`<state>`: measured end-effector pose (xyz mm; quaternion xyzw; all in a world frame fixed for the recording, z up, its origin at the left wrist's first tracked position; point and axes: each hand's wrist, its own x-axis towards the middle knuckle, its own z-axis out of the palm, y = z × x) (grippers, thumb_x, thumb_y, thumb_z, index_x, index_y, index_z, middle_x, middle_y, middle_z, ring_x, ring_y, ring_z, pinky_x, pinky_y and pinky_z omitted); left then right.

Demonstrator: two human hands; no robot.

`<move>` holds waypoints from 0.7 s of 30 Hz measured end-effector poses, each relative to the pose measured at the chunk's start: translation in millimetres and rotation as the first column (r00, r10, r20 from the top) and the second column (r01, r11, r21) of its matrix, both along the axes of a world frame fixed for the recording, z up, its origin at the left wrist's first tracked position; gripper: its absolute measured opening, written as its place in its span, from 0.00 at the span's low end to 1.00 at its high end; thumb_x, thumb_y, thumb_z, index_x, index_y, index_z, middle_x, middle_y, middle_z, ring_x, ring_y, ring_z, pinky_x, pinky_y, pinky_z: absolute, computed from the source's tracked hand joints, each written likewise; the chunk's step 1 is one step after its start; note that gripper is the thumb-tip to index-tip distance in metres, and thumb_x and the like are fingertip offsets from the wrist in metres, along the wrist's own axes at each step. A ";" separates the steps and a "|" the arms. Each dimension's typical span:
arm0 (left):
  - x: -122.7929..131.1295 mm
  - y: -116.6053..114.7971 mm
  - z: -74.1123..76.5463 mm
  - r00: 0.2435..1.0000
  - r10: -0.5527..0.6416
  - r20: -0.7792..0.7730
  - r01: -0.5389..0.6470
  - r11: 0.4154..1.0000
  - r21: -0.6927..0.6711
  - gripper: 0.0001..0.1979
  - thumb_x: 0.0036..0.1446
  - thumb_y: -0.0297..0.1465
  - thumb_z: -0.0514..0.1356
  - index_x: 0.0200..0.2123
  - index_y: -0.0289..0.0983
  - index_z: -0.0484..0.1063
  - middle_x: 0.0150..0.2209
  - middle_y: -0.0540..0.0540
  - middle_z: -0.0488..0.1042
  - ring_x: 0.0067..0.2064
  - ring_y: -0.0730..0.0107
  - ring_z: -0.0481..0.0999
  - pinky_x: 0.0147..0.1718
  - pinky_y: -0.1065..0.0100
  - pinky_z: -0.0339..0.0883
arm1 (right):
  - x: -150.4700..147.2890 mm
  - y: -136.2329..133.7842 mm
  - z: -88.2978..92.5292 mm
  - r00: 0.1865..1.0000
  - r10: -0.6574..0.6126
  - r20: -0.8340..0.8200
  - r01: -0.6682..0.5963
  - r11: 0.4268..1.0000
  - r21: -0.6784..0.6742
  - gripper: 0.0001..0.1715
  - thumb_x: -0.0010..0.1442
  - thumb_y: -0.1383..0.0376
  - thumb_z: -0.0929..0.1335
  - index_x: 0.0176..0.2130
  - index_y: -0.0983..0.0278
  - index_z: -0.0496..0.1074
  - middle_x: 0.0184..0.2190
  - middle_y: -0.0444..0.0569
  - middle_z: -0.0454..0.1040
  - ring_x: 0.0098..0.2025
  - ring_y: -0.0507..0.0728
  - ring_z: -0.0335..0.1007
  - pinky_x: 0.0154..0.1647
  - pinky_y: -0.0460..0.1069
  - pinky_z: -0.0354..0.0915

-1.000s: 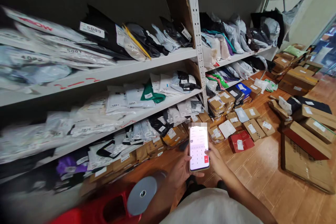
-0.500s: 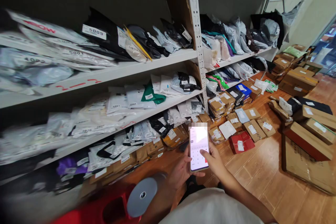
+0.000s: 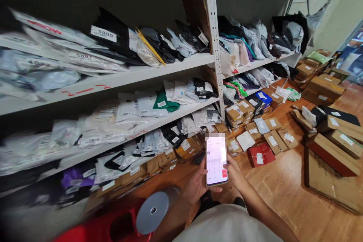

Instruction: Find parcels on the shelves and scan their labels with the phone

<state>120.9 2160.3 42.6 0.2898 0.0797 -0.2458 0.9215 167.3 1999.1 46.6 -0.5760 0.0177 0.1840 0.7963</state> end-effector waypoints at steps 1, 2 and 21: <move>0.3 -3.4 -2.0 1.000 -0.007 0.005 0.007 1.000 -0.004 0.43 0.57 0.30 0.59 0.70 0.57 0.41 0.60 0.44 0.70 0.51 0.53 0.77 0.39 0.55 0.78 | 1.5 -3.0 -2.5 1.000 -0.007 -0.018 0.007 1.000 -0.008 0.19 0.45 0.60 0.70 0.40 0.59 0.80 0.39 0.47 0.84 0.43 0.64 0.76 0.47 0.57 0.69; 0.6 -7.5 -4.1 1.000 -0.018 0.012 0.018 1.000 -0.007 0.43 0.57 0.30 0.59 0.70 0.57 0.41 0.60 0.44 0.70 0.51 0.54 0.77 0.40 0.55 0.77 | 2.9 -6.5 -5.7 0.999 -0.014 -0.039 0.013 1.000 -0.017 0.18 0.47 0.57 0.71 0.38 0.60 0.81 0.38 0.48 0.84 0.41 0.64 0.76 0.45 0.57 0.69; 13.6 -75.1 -38.5 0.974 -0.225 0.015 0.215 0.949 0.229 0.37 0.59 0.39 0.55 0.70 0.51 0.48 0.51 0.39 0.75 0.40 0.56 0.77 0.32 0.61 0.72 | -6.7 -80.9 -59.4 0.958 -0.080 -0.274 0.076 0.997 -0.028 0.28 0.49 0.39 0.70 0.35 0.57 0.78 0.37 0.52 0.83 0.43 0.69 0.78 0.49 0.62 0.71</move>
